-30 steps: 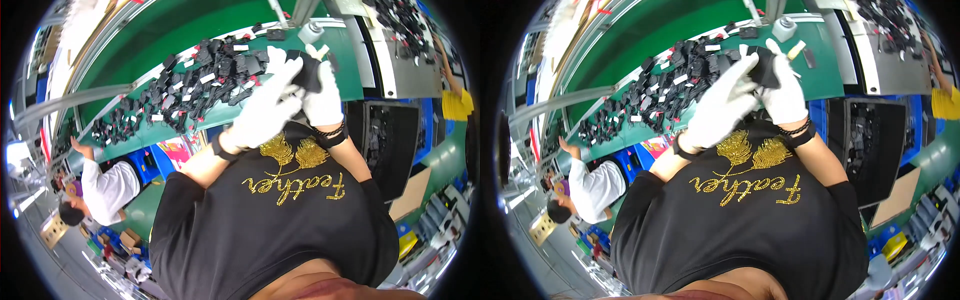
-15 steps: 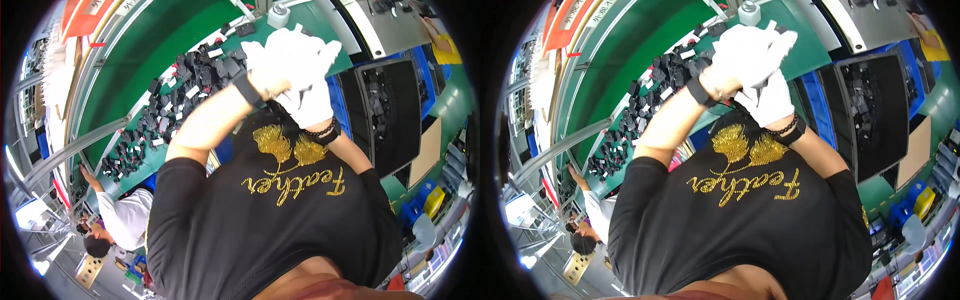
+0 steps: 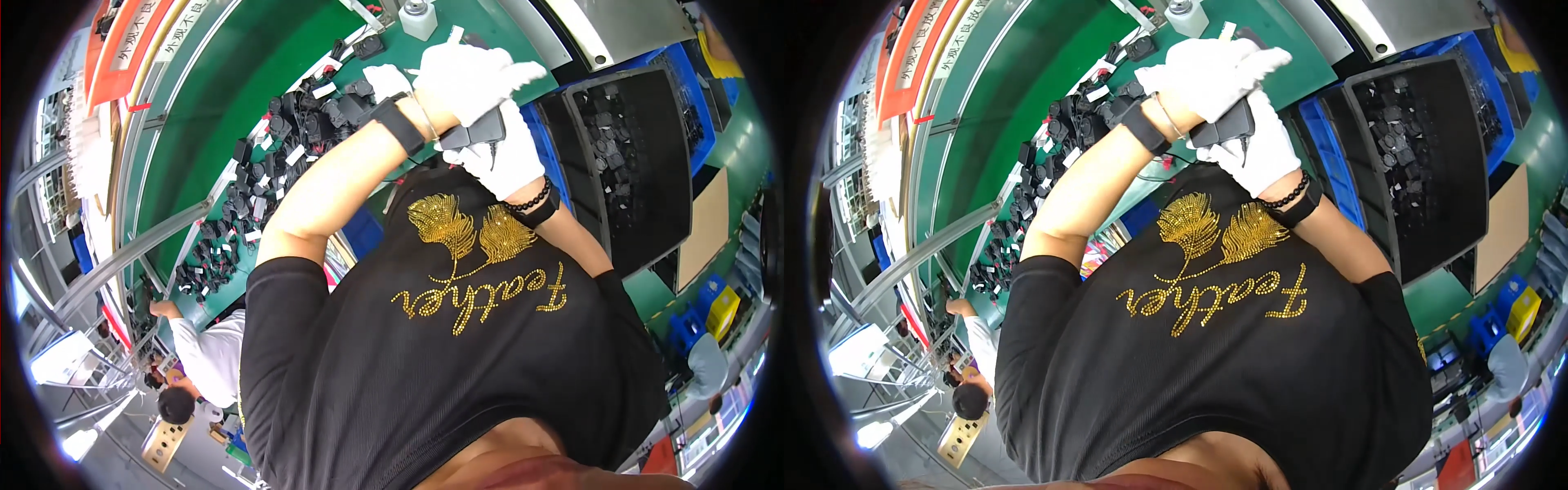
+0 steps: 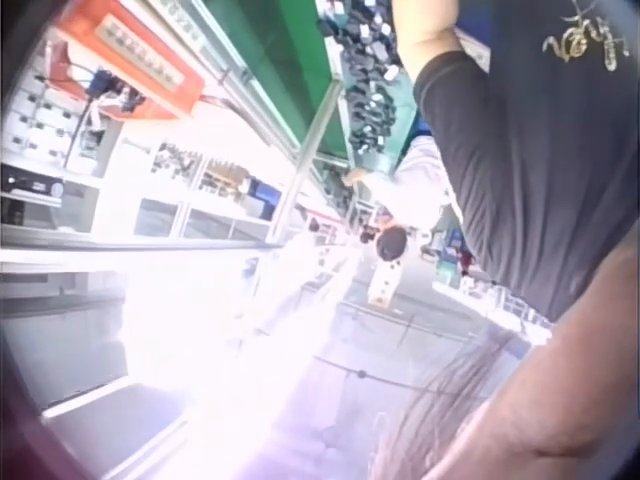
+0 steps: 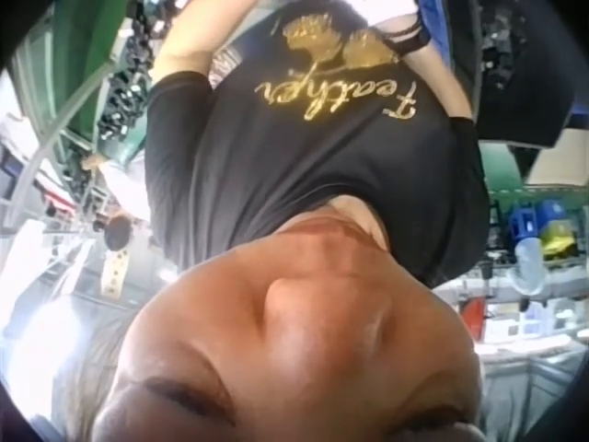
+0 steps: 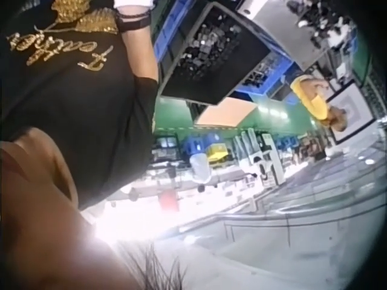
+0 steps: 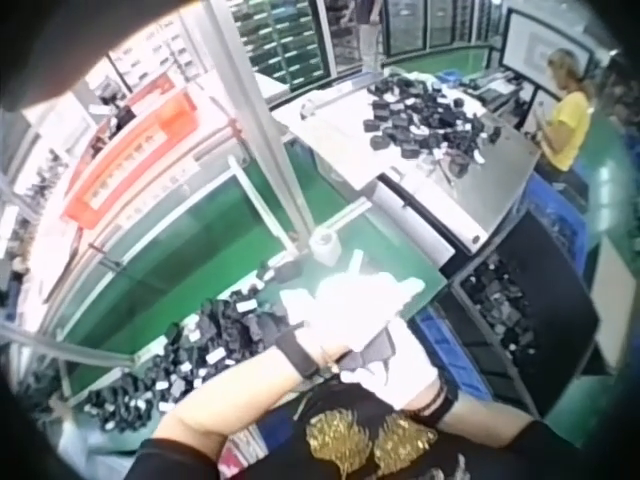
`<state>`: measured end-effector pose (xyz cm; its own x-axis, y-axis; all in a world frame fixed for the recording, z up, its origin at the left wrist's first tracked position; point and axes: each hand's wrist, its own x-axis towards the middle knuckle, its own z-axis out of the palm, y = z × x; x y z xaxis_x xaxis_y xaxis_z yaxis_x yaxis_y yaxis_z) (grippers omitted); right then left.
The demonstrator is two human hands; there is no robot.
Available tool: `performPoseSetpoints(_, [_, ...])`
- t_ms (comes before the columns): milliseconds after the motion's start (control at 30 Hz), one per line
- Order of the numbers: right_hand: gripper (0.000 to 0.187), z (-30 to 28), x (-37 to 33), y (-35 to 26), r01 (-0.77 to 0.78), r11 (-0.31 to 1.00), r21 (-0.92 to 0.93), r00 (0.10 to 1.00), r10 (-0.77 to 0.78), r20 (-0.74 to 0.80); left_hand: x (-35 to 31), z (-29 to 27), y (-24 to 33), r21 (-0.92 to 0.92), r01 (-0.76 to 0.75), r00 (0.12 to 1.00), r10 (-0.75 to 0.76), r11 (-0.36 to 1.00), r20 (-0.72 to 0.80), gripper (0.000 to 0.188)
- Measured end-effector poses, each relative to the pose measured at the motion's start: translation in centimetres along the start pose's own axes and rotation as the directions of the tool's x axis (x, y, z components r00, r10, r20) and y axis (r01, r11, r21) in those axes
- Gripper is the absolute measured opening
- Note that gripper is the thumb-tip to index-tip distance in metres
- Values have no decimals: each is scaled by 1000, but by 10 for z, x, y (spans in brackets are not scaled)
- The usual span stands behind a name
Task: The person picks up power adapters from a conveyor belt and a table, wipes them with a cloth, and places them into a bin.
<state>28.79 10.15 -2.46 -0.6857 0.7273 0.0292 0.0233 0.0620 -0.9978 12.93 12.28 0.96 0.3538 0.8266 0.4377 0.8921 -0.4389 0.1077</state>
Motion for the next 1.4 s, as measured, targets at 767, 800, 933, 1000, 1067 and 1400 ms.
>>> performPoseSetpoints(767, [55,18,44,-35,-671,17,742,646,505,573,-69,-60,10,-568,818,419,-576,-97,702,36])
performPoseSetpoints(800, [53,26,48,-40,-641,2,768,595,634,495,-74,-57,7,-608,793,514,-588,46,625,38])
performPoseSetpoints(933, [52,20,45,19,-658,507,558,739,579,345,-89,-49,9,-638,770,444,-719,0,536,37])
performPoseSetpoints(1000, [44,22,37,-2,-535,799,273,844,497,202,-96,-46,7,-667,745,438,-762,11,477,38])
performPoseSetpoints(1067, [41,27,35,-9,-444,884,145,889,414,198,-99,-50,7,-641,767,409,-793,30,452,39])
performPoseSetpoints(1400, [30,26,31,-23,-386,917,98,922,380,78,-105,-38,18,-698,717,367,-848,-5,382,38])
